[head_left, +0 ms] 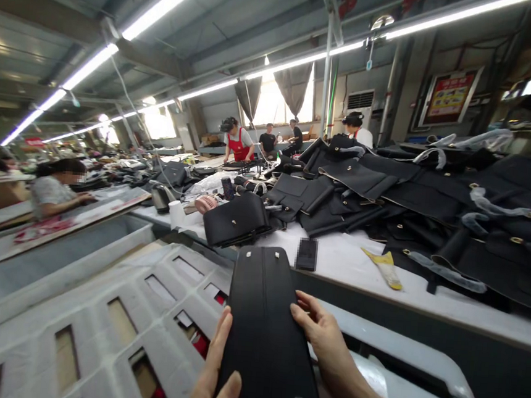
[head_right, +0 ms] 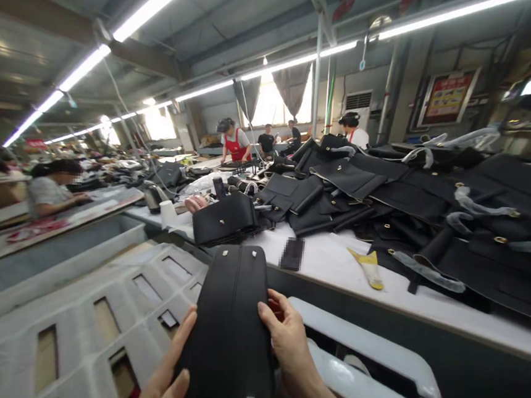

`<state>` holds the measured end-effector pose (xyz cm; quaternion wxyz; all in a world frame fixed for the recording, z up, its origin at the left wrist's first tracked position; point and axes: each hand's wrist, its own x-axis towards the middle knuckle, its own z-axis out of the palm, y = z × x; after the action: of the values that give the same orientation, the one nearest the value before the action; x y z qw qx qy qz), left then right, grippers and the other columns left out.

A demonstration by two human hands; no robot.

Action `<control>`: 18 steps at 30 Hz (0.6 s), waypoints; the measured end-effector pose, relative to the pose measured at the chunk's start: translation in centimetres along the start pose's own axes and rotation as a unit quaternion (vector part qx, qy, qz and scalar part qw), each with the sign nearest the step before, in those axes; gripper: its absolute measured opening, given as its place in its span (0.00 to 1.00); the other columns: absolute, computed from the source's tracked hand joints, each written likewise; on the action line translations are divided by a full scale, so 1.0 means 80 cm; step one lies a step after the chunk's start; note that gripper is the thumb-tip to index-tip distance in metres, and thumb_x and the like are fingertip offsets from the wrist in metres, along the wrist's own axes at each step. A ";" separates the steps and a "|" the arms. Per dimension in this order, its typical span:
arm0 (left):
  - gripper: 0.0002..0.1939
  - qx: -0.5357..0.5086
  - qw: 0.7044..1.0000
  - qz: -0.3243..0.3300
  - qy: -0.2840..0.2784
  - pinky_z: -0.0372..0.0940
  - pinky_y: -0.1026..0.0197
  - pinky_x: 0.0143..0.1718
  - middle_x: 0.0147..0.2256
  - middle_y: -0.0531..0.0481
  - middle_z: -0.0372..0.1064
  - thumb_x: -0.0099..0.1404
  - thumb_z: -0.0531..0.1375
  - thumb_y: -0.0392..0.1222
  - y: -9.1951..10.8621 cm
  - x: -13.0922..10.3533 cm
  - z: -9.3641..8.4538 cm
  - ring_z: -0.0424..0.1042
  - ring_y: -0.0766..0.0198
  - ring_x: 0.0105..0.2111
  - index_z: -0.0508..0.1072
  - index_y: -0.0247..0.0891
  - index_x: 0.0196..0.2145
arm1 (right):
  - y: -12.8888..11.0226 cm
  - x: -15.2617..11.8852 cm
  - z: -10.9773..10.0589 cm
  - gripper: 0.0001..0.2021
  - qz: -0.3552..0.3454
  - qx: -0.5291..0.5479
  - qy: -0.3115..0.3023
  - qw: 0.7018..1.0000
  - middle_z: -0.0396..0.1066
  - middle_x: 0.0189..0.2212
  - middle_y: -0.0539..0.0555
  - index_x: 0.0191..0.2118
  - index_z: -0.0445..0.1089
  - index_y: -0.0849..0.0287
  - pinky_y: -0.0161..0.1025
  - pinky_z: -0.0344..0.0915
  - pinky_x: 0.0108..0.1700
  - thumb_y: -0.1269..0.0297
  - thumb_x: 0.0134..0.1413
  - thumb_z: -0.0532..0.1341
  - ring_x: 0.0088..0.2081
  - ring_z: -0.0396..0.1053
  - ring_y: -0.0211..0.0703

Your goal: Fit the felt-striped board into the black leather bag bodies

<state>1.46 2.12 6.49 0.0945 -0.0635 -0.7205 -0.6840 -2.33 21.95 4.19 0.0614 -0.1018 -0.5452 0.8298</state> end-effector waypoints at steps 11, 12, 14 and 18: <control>0.40 -0.104 0.982 -0.154 0.030 0.72 0.58 0.43 0.47 0.42 0.74 0.53 0.69 0.58 -0.067 0.019 0.015 0.74 0.48 0.48 0.64 0.40 0.58 | 0.022 0.033 -0.012 0.20 -0.039 -0.173 0.044 0.983 0.56 0.23 0.43 0.39 0.62 0.58 0.35 0.56 0.29 0.52 0.47 0.67 0.26 0.56 0.37; 0.39 -0.109 0.979 -0.164 0.044 0.72 0.59 0.41 0.45 0.43 0.74 0.53 0.69 0.57 -0.069 0.025 0.014 0.75 0.50 0.46 0.64 0.40 0.58 | 0.022 0.030 -0.010 0.19 -0.045 -0.184 0.033 0.981 0.55 0.24 0.43 0.39 0.61 0.58 0.35 0.56 0.30 0.53 0.48 0.67 0.27 0.56 0.36; 0.38 -0.129 0.974 -0.172 0.066 0.72 0.60 0.41 0.45 0.45 0.74 0.54 0.69 0.57 -0.076 0.037 0.014 0.75 0.51 0.45 0.63 0.42 0.57 | 0.022 0.024 -0.006 0.18 -0.055 -0.205 0.013 0.977 0.57 0.27 0.45 0.39 0.61 0.57 0.36 0.57 0.32 0.55 0.48 0.66 0.29 0.57 0.38; 0.38 -0.143 0.971 -0.180 0.070 0.71 0.58 0.46 0.50 0.44 0.71 0.51 0.71 0.58 -0.092 0.057 0.016 0.72 0.49 0.50 0.67 0.41 0.55 | 0.021 0.018 -0.003 0.15 -0.043 -0.250 0.015 0.967 0.62 0.30 0.48 0.37 0.62 0.57 0.37 0.59 0.34 0.56 0.48 0.65 0.31 0.60 0.40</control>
<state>-4.68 2.79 0.26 0.0104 0.1022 -0.6065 -0.7884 -3.66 21.82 2.44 0.0776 -0.1034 -0.7384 0.6619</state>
